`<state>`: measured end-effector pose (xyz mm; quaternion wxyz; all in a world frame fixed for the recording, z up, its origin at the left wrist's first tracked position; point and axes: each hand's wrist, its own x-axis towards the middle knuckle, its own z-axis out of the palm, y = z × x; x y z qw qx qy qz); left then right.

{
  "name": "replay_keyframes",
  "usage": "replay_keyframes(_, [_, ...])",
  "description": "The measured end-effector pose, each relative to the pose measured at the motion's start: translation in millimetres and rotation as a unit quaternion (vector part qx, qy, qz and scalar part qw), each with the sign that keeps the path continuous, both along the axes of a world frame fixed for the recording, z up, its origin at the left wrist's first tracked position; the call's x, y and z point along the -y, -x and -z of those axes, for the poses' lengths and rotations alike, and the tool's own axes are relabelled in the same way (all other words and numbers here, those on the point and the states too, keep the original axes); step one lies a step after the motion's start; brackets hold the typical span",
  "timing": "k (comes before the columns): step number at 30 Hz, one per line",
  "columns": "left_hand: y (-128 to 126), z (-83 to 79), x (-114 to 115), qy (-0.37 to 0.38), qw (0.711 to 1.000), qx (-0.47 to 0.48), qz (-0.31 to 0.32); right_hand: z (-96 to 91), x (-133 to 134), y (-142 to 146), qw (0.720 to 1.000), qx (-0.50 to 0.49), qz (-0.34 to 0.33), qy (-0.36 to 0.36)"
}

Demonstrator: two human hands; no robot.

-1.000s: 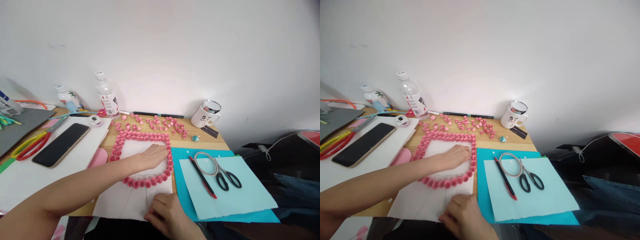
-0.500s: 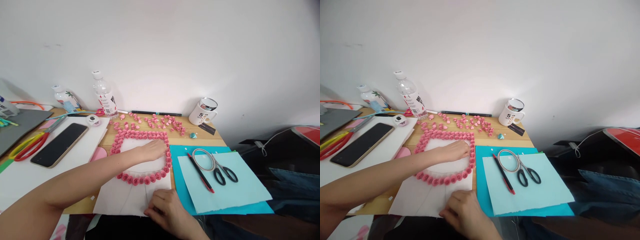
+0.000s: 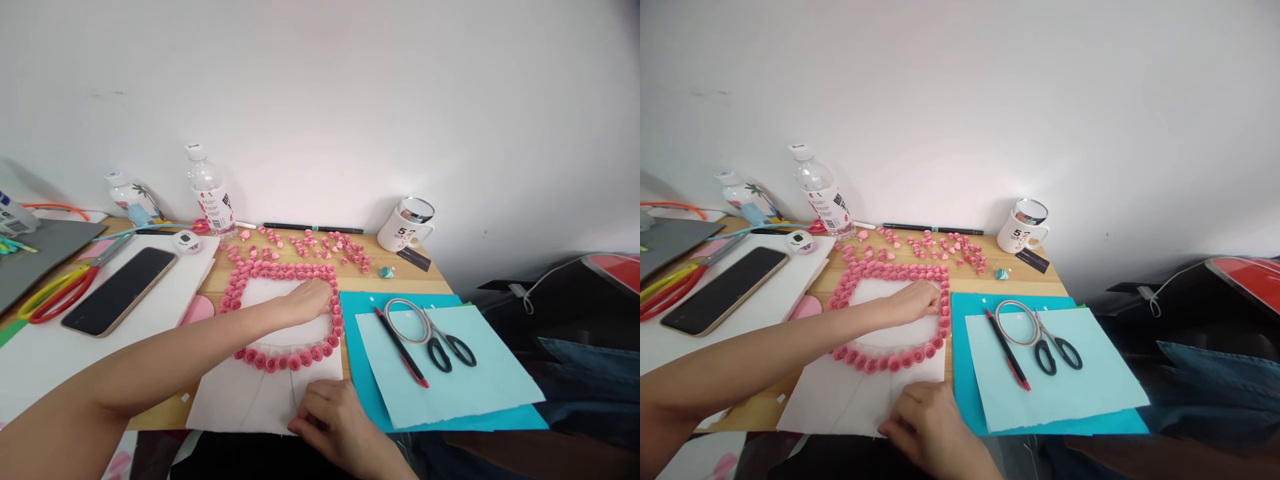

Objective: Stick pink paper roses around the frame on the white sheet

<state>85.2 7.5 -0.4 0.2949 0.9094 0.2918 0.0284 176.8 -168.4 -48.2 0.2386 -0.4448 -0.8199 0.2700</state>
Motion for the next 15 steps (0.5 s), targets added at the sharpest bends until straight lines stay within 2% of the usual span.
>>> replay_keyframes(5, [1, 3.8, 4, 0.045, 0.998, 0.024, -0.028, 0.4, -1, 1, 1.000, -0.004, -0.002, 0.002])
replay_keyframes(10, [0, 6.6, -1, 0.054, 0.997, 0.048, -0.038, -0.1, -1, 1, 1.000, -0.002, -0.006, -0.004])
replay_keyframes(15, [3, 5.8, -14, 0.185, 0.981, 0.050, -0.015, -0.2, -2, 0, 1.000, -0.003, -0.002, -0.008])
